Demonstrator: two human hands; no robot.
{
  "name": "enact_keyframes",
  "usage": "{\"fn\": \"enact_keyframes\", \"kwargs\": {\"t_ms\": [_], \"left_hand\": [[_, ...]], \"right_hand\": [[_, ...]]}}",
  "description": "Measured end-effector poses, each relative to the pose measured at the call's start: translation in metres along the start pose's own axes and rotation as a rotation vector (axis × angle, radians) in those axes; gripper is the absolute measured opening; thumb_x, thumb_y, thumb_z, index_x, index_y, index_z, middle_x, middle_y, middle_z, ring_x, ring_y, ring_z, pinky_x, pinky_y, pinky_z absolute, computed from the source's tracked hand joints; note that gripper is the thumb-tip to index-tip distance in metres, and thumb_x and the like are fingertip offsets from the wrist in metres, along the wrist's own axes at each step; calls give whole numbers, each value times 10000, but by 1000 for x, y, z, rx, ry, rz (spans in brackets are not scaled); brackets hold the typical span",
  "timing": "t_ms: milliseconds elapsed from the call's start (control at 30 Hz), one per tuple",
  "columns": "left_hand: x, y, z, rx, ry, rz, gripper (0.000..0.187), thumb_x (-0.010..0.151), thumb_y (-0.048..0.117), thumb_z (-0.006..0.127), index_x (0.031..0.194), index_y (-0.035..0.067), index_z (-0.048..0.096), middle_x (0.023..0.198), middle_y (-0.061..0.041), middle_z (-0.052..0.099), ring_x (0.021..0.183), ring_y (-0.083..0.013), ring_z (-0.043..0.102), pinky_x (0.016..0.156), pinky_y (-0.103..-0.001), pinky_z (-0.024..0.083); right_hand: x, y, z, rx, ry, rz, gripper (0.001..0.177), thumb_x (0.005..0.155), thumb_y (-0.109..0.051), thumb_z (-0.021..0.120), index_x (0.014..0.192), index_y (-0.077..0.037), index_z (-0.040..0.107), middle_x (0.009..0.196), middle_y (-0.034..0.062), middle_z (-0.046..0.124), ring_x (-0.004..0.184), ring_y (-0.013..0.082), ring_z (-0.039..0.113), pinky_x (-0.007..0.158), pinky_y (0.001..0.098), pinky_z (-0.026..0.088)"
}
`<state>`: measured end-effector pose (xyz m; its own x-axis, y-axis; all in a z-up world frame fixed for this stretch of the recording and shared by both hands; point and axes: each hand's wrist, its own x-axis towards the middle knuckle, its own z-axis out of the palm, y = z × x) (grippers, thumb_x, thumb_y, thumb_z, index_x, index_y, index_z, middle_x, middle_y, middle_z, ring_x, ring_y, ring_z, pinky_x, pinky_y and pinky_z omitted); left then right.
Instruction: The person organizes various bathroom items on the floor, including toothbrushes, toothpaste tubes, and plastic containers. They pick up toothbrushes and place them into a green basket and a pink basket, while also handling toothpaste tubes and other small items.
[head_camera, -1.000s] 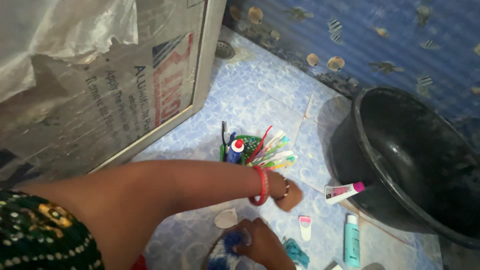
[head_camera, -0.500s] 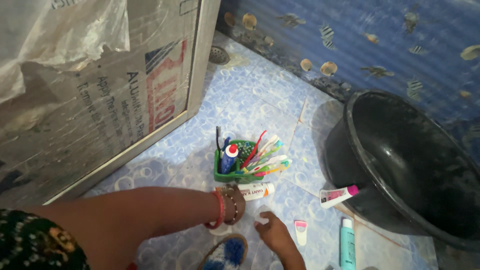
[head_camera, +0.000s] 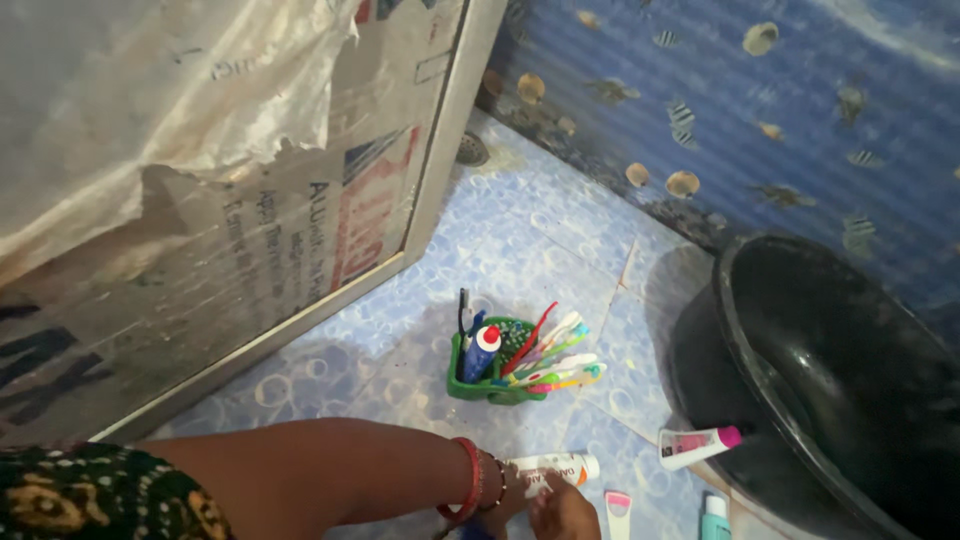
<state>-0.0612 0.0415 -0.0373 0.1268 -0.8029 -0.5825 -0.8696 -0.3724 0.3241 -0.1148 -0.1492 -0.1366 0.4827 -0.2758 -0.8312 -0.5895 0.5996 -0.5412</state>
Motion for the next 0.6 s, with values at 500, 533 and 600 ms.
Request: {"fn": "enact_keyframes", "kwargs": {"t_ms": [500,533,600], "left_hand": [[13,-5,-242,-309,468,141,353,831,317,669,904,-2,802,768,-105,790,678,-256,748,583,-442,592],[-19,-2,-272,-394,401,57,365,835,354,664,898,27,811,746,-81,792,636,-230,741,571,-435,590],[-81,3,-312,-565,399,-60,363,842,412,661,899,80,795,709,-44,793,574,-186,725,564,-413,574]], "right_hand": [[-200,-131,44,-219,115,-1434,365,1033,-75,597,1381,19,536,1098,89,667,846,129,654,631,290,551],[-216,-137,59,-161,53,-1461,343,1065,-83,592,1374,26,491,1159,103,657,920,138,670,702,302,579],[-241,-147,81,-39,-71,-1512,324,1128,-98,584,1361,38,403,1280,131,638,1067,158,702,845,327,636]]}}
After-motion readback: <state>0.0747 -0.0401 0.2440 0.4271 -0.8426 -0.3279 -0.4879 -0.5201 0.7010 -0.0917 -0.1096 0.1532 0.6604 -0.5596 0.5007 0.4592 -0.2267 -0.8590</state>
